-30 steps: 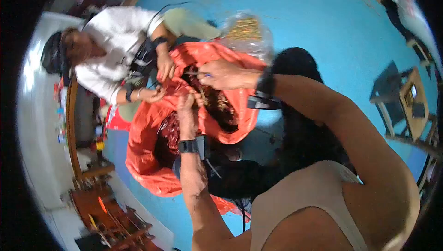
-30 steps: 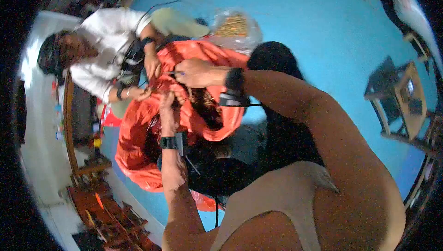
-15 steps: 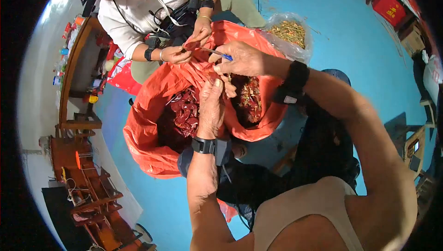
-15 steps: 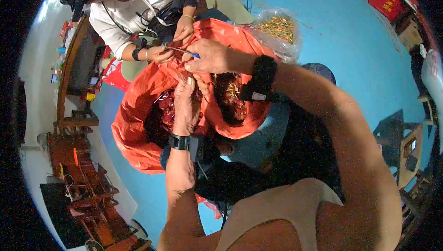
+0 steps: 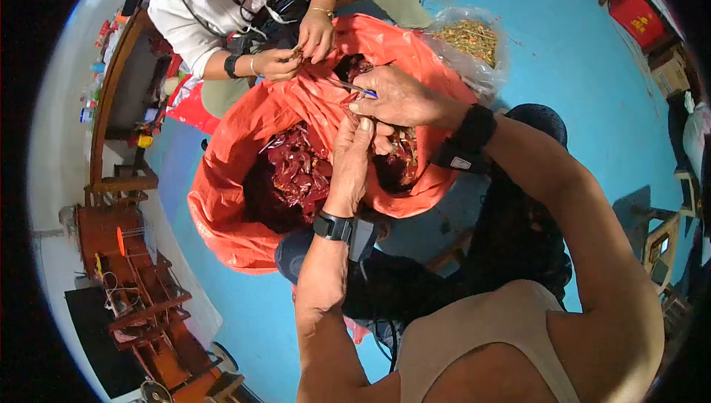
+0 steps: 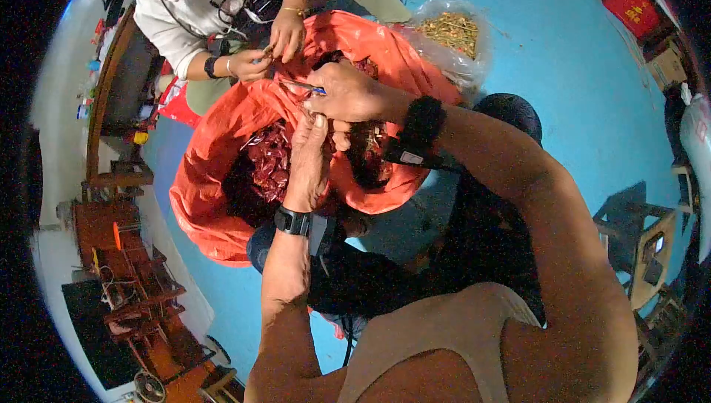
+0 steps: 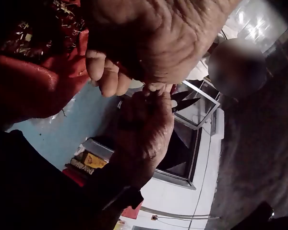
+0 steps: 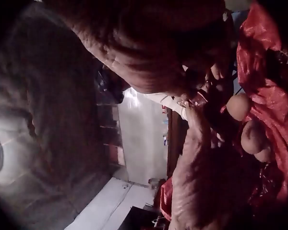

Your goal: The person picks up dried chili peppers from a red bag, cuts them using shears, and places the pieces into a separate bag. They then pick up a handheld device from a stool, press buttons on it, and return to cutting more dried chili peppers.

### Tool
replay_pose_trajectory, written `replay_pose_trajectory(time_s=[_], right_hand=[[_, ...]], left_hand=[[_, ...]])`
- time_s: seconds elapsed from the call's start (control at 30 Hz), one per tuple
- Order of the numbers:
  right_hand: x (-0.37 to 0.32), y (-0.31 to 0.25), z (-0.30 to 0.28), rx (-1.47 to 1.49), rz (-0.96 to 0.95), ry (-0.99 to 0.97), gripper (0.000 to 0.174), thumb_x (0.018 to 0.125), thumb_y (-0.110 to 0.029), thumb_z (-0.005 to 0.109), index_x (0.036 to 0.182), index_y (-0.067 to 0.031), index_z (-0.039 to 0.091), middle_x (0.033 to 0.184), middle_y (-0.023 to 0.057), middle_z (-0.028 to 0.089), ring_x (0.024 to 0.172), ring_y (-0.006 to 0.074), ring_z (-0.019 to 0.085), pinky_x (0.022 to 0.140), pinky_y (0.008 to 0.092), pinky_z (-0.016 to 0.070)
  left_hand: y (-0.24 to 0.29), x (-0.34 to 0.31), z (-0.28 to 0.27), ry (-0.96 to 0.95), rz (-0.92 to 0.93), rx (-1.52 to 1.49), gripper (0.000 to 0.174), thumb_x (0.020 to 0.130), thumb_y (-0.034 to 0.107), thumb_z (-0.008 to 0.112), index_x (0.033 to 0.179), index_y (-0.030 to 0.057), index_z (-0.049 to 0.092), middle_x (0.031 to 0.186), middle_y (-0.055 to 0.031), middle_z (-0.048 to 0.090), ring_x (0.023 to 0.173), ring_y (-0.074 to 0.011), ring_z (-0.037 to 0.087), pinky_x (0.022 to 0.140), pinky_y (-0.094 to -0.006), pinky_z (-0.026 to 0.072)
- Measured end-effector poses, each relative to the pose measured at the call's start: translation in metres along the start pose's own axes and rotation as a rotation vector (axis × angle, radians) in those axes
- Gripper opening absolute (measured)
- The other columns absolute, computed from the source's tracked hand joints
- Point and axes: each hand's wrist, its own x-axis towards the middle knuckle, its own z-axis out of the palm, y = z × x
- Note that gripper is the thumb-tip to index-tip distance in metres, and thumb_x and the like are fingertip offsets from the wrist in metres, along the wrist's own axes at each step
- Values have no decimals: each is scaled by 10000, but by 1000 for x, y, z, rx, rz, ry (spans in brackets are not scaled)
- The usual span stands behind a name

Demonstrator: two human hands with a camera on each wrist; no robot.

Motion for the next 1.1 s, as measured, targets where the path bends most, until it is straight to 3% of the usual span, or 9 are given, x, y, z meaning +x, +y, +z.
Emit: replay_pose_trajectory(time_s=[0.27, 0.37, 0.5, 0.57, 0.63, 0.8, 0.83, 0.9, 1.1], right_hand=[[-2, 17, -13, 117, -210, 252, 371, 840, -282, 558, 1045, 26, 523, 868, 98, 578, 768, 167, 534, 702, 303, 444], [-1, 19, -33, 155, -18, 162, 382, 853, -264, 551, 1098, 26, 504, 840, 55, 557, 685, 92, 505, 641, 251, 450], [2, 26, -48, 218, 3, 267, 252, 787, -269, 557, 841, -24, 582, 705, 127, 588, 652, 263, 582, 616, 354, 453], [2, 27, -51, 156, -9, 255, 307, 843, -244, 532, 1019, 6, 553, 689, 64, 560, 606, 125, 528, 590, 266, 448], [18, 36, -45, -127, -232, 468, 299, 754, -319, 546, 821, -32, 594, 660, 145, 588, 630, 299, 587, 613, 379, 457], [10, 28, -46, -103, -85, 473, 333, 727, -336, 558, 846, -35, 636, 788, 196, 618, 764, 337, 607, 715, 403, 472], [5, 22, -51, -112, -72, 479, 333, 727, -336, 558, 846, -35, 636, 788, 196, 618, 764, 337, 607, 715, 403, 472], [-4, 14, -59, -72, -70, 361, 289, 799, -255, 549, 941, -8, 598, 714, 123, 594, 648, 191, 583, 623, 312, 462], [-6, 25, -64, -61, -100, 412, 293, 777, -263, 550, 909, -9, 613, 727, 152, 605, 653, 235, 598, 646, 344, 464]], left_hand=[[-13, 4, -17, 144, 85, -95, 174, 907, 217, 459, 842, 60, 498, 748, -37, 590, 570, -89, 503, 521, -205, 397], [-39, 5, -98, 373, -36, -499, 281, 870, 332, 486, 800, 60, 495, 709, -46, 564, 561, -114, 508, 515, -224, 404], [-44, -8, -106, 1032, -23, -735, 235, 877, 298, 447, 809, 74, 462, 728, -54, 553, 581, -160, 490, 528, -269, 400], [-63, -11, -113, 465, -217, -473, 195, 873, 267, 466, 870, 73, 470, 748, -58, 555, 601, -156, 484, 548, -269, 408], [-73, -6, -92, 220, -302, -282, 182, 867, 198, 497, 968, 48, 518, 775, -40, 556, 631, -140, 495, 561, -265, 414], [-162, 14, -73, -35, -113, 684, 161, 844, 78, 530, 1001, 57, 559, 811, 11, 553, 679, -72, 481, 607, -197, 417], [-153, 12, -52, 28, -447, 529, 175, 845, 73, 521, 1013, 48, 563, 852, -3, 572, 750, -108, 514, 672, -214, 429], [-193, 19, -49, -93, -162, 579, 245, 830, 71, 532, 1074, 56, 544, 912, -52, 593, 845, -155, 535, 761, -266, 430], [-217, 25, -47, 32, -94, 1051, 268, 831, 158, 485, 1061, 55, 575, 984, -174, 599, 926, -309, 564, 820, -355, 425]])
